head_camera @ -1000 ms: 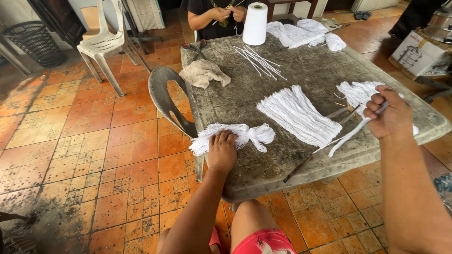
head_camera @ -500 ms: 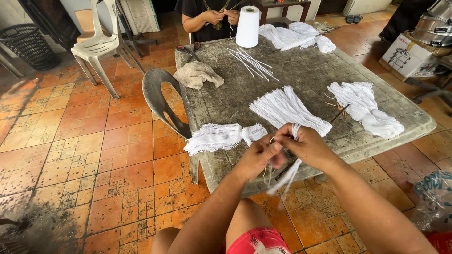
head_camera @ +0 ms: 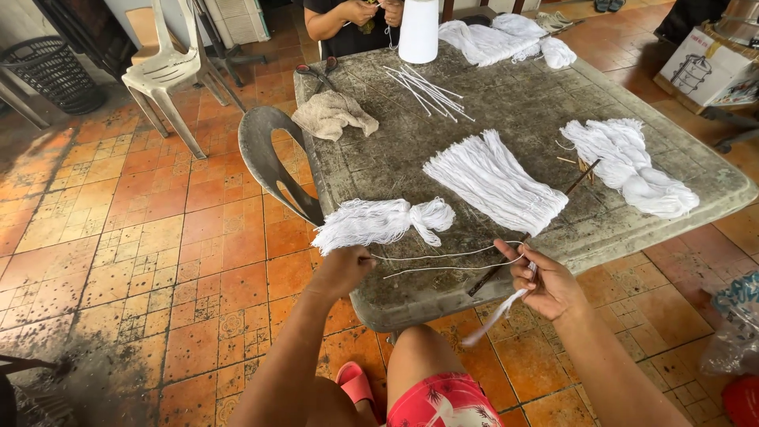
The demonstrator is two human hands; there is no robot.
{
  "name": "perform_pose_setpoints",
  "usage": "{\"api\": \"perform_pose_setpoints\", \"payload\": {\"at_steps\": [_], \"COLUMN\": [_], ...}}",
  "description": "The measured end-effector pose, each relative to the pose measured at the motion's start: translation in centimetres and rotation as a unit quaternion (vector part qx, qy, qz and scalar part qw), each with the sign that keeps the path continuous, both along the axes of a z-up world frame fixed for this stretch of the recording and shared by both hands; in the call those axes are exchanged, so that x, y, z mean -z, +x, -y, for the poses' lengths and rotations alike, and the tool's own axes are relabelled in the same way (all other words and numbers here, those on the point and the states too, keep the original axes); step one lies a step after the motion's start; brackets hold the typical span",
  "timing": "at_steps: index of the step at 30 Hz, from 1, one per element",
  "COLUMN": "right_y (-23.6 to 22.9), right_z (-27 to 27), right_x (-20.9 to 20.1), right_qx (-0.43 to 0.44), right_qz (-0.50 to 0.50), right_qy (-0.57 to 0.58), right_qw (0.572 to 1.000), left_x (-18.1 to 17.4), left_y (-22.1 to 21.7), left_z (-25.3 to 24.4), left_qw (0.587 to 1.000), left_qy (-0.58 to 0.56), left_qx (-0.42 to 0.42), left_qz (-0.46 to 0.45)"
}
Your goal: Tying bundles of white thread with thin string on a table in a workshop setting.
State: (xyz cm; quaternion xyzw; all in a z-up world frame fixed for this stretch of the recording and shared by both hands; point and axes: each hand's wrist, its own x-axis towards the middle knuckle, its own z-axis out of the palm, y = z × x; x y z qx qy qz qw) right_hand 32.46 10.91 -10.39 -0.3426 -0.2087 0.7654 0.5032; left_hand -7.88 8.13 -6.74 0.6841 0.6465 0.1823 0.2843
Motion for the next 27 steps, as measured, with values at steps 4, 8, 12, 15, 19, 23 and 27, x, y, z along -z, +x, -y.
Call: {"api": "perform_pose_setpoints", "payload": {"at_steps": [4, 8, 12, 15, 19, 23, 27], "right_y": [0.5, 0.6, 0.4, 0.4, 0.2, 0.4, 0.5], "right_z": [0.3, 0.2, 0.1, 0.2, 0.3, 0.4, 0.1], "right_x": [0.0, 0.2, 0.5, 0.4, 0.2, 0.6, 1.1], "right_qx": [0.001, 0.003, 0.004, 0.002, 0.000, -0.007, -0.008], "right_qz": [-0.007, -0.022, -0.025, -0.020, -0.027, -0.026, -0.025], "right_qy": [-0.008, -0.012, -0.011, -0.010, -0.003, -0.003, -0.006], "right_qw": [1.000, 1.000, 1.000, 1.000, 1.000, 1.000, 1.000], "left_x": [2.7, 5.0, 6.7, 4.9, 4.1, 4.5, 6.4], "left_y": [-1.8, -1.5, -0.7, 0.4, 0.8, 1.4, 2.3], "left_z": [-1.9, -2.6, -3.3, -2.0, -1.0, 0.0, -0.2], "left_qw": [0.997, 0.982, 0.964, 0.934, 0.968, 0.974, 0.941], "left_qy": [0.060, 0.171, 0.211, 0.276, 0.226, 0.213, 0.286], "left_qx": [-0.041, -0.045, -0.027, 0.004, 0.043, 0.056, 0.058], "left_qz": [-0.025, -0.074, -0.158, -0.227, -0.105, -0.052, -0.171]}}
